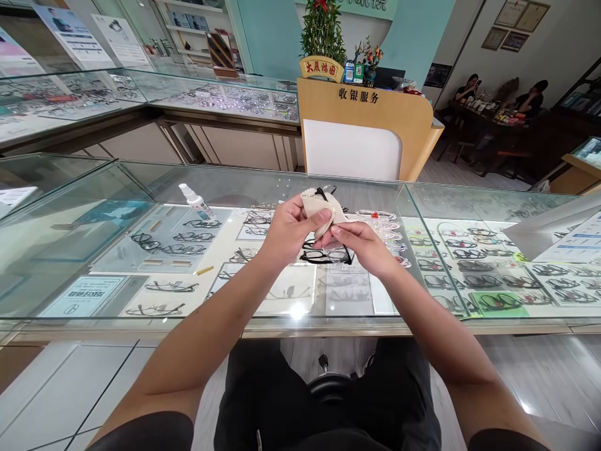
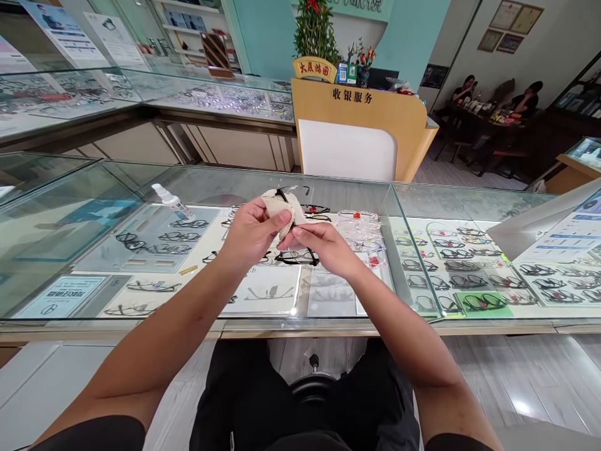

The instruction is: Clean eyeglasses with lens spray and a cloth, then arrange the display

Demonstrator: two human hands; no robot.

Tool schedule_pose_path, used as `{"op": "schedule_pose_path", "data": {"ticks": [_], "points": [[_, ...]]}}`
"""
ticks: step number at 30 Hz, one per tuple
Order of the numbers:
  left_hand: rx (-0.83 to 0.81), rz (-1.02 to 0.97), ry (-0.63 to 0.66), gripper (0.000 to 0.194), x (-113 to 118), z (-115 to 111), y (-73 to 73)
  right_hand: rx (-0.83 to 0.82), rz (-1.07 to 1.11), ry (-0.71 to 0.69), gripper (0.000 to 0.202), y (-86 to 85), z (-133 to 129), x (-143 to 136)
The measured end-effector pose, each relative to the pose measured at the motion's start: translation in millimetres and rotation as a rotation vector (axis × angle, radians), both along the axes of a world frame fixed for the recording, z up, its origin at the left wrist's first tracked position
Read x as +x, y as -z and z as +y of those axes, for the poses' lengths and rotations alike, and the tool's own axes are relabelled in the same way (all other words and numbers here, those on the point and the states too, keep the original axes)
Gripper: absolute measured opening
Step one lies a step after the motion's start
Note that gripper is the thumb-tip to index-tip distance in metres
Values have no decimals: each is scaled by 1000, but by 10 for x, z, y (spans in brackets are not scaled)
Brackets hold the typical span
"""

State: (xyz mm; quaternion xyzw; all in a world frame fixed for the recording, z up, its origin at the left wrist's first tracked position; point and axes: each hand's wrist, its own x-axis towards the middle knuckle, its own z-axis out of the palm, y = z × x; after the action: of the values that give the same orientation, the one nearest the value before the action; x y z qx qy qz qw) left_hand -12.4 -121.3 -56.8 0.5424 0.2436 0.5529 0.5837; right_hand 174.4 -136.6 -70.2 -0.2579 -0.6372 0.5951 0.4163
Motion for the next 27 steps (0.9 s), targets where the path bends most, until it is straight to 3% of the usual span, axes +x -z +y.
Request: {"op": "schedule_pose_path", "data": {"ticks": [6,15,20,27], "points": [[-29,-3,-7,52,18,-23,-21,2,-52,39,50,-10,-17,-17],[3,47,150,42,-188,204,-5,-80,39,116,36,0,35,94],[49,70,111,42,-70,170,80,-120,75,106,41,20,32,47],[79,44,-20,53,35,87,97,-49,22,89,44,22,-1,-18]]}}
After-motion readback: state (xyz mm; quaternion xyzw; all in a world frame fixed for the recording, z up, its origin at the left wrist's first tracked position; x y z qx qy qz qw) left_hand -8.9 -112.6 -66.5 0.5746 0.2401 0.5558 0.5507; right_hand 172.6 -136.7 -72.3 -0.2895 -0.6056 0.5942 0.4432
